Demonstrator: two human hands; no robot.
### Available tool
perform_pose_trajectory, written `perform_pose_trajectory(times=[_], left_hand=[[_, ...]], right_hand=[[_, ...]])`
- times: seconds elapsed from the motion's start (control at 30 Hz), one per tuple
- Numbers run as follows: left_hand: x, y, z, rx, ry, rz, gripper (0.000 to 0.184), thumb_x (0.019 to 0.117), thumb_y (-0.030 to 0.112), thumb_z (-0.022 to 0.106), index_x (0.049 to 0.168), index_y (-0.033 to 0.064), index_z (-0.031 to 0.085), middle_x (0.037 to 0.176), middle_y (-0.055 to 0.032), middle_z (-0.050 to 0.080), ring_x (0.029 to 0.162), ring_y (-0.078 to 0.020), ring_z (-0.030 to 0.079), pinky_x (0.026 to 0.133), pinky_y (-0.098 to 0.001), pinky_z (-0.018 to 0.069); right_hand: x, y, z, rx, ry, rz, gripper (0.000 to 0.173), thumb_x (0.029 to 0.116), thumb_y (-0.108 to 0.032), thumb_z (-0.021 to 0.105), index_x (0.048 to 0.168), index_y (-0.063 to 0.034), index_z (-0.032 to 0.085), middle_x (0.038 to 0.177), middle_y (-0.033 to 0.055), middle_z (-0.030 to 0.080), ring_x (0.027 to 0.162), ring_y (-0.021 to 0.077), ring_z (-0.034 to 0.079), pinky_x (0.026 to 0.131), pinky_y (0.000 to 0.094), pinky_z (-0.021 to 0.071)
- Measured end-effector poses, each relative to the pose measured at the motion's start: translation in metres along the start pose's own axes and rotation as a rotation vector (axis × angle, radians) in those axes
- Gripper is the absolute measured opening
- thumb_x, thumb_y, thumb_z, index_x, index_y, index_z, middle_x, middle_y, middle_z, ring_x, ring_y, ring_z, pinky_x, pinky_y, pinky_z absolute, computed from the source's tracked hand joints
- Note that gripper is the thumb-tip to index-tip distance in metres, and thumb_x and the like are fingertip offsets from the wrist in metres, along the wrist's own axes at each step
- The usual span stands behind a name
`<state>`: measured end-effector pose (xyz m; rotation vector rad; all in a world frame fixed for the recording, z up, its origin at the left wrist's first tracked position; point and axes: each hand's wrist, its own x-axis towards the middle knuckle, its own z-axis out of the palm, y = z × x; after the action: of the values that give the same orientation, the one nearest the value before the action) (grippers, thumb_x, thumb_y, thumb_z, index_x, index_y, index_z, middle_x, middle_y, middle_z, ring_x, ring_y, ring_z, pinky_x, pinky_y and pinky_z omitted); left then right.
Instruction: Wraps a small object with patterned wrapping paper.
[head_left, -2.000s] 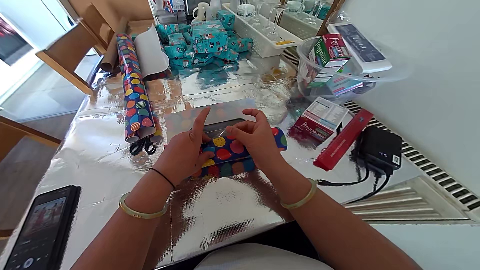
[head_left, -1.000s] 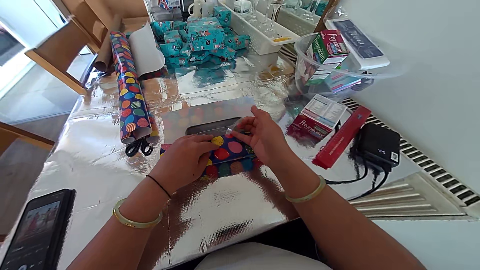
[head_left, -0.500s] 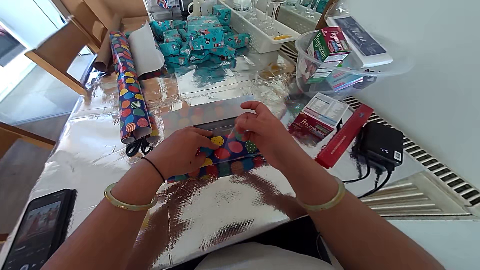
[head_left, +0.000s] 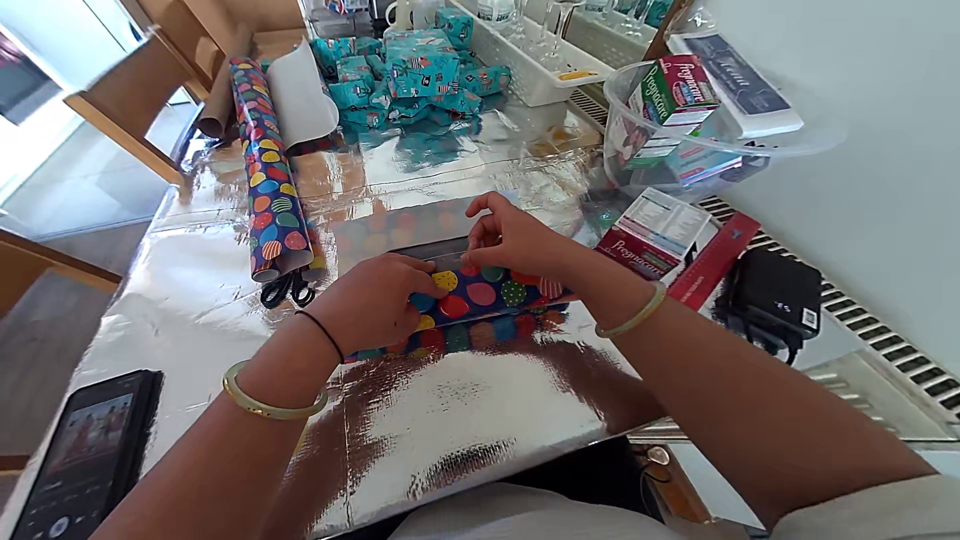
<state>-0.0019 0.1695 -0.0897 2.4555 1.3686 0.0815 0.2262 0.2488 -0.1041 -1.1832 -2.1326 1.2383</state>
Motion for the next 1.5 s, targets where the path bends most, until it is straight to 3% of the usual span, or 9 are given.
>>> perform_pose_trajectory(times=[0.63,0.77,0.87,0.93,1.1,1.27,1.33,1.43,1.5], left_hand=[[-0.001,-0.002,0.003,-0.007,0.021,0.011,0.038,0.0906,0.003,0.067,0.121,0.0222,0.077,0.145,-0.0095,0.060,0.133,-0.0289,0.057,0.106,-0.0504,0.0483],[-0.002,0.002,0.003,-0.001,0.048,0.004,0.040,0.0870,-0.001,0.069,0.119,0.0206,0.078,0.142,-0.0101,0.062,0.131,-0.0305,0.059,0.104,-0.0519,0.0498],[-0.001,0.001,0.001,0.014,0.013,-0.007,0.039,0.0876,0.002,0.068,0.121,0.0218,0.078,0.145,-0.0087,0.061,0.133,-0.0292,0.058,0.105,-0.0517,0.0491],[0.002,0.002,-0.002,0.024,-0.046,-0.031,0.039,0.0901,0.007,0.068,0.124,0.0232,0.076,0.147,-0.0072,0.058,0.136,-0.0270,0.055,0.108,-0.0497,0.0470],[0.005,0.003,-0.005,0.044,-0.068,-0.040,0.035,0.0905,0.012,0.069,0.123,0.0244,0.076,0.146,-0.0066,0.059,0.136,-0.0255,0.055,0.107,-0.0486,0.0475],[0.005,0.004,-0.005,0.038,-0.083,-0.065,0.036,0.0914,0.012,0.069,0.125,0.0250,0.076,0.148,-0.0061,0.057,0.138,-0.0251,0.053,0.109,-0.0481,0.0458],[0.004,0.003,-0.004,0.028,-0.068,-0.059,0.036,0.0915,0.012,0.068,0.124,0.0250,0.076,0.148,-0.0063,0.058,0.138,-0.0252,0.053,0.109,-0.0484,0.0461],[0.003,0.002,-0.003,0.011,-0.044,-0.042,0.036,0.0909,0.010,0.068,0.123,0.0243,0.076,0.147,-0.0066,0.059,0.137,-0.0255,0.054,0.108,-0.0489,0.0468],[0.003,0.000,0.000,0.005,-0.022,-0.028,0.036,0.0897,0.010,0.069,0.122,0.0235,0.077,0.145,-0.0072,0.061,0.136,-0.0264,0.056,0.107,-0.0502,0.0475]], right_hand=[[0.013,0.019,-0.017,-0.287,-0.095,-0.243,0.070,0.0823,-0.013,0.086,0.138,-0.0021,0.044,0.092,0.0060,0.067,0.076,0.0156,0.064,0.070,0.0326,0.0547],[0.011,0.012,-0.019,-0.438,-0.039,-0.255,0.077,0.0805,-0.023,0.088,0.142,-0.0050,0.046,0.091,0.0065,0.070,0.081,0.0205,0.066,0.077,0.0390,0.0552],[0.012,0.003,-0.023,-0.668,-0.004,-0.189,0.093,0.0789,-0.042,0.088,0.153,-0.0109,0.041,0.109,0.0108,0.071,0.093,0.0311,0.067,0.086,0.0523,0.0532],[0.016,0.002,-0.025,-0.676,-0.008,-0.118,0.096,0.0773,-0.046,0.088,0.153,-0.0114,0.042,0.113,0.0115,0.070,0.092,0.0304,0.066,0.085,0.0530,0.0526],[0.032,0.013,-0.030,-0.343,-0.062,0.070,0.056,0.0823,-0.026,0.088,0.129,-0.0059,0.065,0.107,0.0130,0.072,0.089,0.0251,0.067,0.083,0.0467,0.0537],[0.039,0.022,-0.030,-0.164,-0.076,0.126,0.028,0.0911,-0.013,0.078,0.116,-0.0025,0.070,0.104,0.0130,0.069,0.092,0.0208,0.063,0.086,0.0421,0.0509],[0.032,0.023,-0.028,-0.215,0.056,0.053,0.017,0.0981,-0.012,0.068,0.112,-0.0039,0.072,0.103,0.0118,0.071,0.094,0.0211,0.067,0.088,0.0437,0.0527],[-0.004,0.010,-0.013,-0.428,0.299,-0.200,0.023,0.1034,-0.014,0.056,0.113,-0.0069,0.076,0.113,0.0121,0.074,0.109,0.0266,0.069,0.097,0.0496,0.0522],[-0.029,0.008,0.005,-0.556,0.292,-0.359,0.030,0.1033,-0.016,0.052,0.120,-0.0068,0.075,0.123,0.0119,0.073,0.122,0.0290,0.066,0.106,0.0524,0.0492]])
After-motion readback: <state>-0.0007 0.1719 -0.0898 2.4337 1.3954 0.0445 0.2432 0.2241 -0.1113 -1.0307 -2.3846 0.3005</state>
